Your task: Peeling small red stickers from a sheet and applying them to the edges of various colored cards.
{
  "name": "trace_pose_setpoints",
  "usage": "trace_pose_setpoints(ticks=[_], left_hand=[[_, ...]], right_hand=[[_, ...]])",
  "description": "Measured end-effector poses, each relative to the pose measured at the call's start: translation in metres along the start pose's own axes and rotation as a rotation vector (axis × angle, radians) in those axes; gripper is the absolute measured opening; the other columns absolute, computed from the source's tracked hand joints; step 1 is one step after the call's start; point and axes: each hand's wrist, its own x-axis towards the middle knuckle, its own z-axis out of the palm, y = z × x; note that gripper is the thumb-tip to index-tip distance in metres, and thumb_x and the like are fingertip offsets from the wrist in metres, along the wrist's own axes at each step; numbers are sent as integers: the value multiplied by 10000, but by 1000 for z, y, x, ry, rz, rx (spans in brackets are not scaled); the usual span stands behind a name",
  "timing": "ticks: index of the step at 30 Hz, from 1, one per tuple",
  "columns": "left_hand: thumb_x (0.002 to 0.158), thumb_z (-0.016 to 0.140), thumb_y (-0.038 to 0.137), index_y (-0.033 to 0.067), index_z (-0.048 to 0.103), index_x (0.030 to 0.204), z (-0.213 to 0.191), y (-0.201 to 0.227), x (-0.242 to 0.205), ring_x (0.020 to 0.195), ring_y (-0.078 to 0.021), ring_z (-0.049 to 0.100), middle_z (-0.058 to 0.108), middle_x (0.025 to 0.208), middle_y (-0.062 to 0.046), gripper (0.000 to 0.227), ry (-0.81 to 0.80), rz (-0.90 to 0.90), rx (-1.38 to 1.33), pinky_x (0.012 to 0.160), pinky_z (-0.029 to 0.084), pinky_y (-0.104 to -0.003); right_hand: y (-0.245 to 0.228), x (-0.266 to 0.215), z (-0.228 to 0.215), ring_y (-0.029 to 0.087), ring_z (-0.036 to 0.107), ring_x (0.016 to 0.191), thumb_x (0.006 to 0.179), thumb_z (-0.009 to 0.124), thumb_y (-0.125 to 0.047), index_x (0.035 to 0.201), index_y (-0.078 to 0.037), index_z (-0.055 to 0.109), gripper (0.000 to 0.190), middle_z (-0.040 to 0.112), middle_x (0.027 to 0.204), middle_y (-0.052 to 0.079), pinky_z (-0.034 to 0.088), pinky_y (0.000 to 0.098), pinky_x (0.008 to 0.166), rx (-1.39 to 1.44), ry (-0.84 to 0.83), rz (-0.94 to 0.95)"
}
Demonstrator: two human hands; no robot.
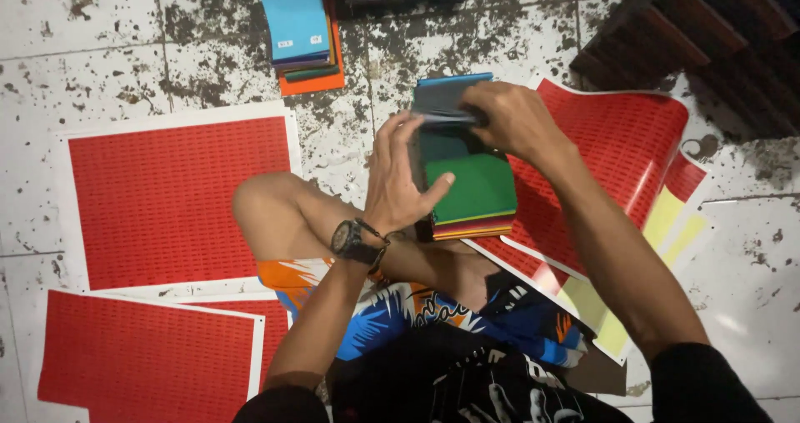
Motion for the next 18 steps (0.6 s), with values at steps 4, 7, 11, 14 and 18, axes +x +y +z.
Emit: trace_pose_setpoints(ticks=[4,7,11,14,18], left_hand=[[867,662,526,20,386,1450,1,-2,0,1368,-432,394,381,1406,-261,820,-5,36,-8,1156,338,-623],[843,675,530,83,424,1449,5,-7,0,1372,-422,391,365,1432,-222,793,0,30,5,1128,349,-599],[860,638,529,142,534,1389,3,-5,2,1378,-429,367,378,1430,-216,663,-51,19,42,1117,326,-609],[894,568,562,198,701,1197,0,-6,2,1394,-397,331,416,1433,-168,492,-104,41,165,1131,288,-597],[900,569,537,205,757,1080,-2,-8,5,1395,-402,370,490,1411,-141,422,-190,19,178,1119,300,-634]], right_hand=[[1,-3,-11,334,664,1127,743,706,-8,1020,-189,722,331,688,1129,51,563,475,926,123,-72,-161],[7,-7,-20,347,640,1157,712,722,42,971,-199,749,355,656,1229,54,548,476,966,188,-71,-232],[8,-8,-28,372,642,1152,731,730,63,978,-179,778,349,646,1284,96,535,495,992,224,-90,-242],[4,-13,-38,383,630,1181,714,724,78,1051,-193,798,438,627,1313,123,529,514,1003,253,-152,-293],[-4,-25,-56,368,609,1240,755,597,143,1054,-226,828,528,616,1376,97,520,488,1044,262,-248,-220]])
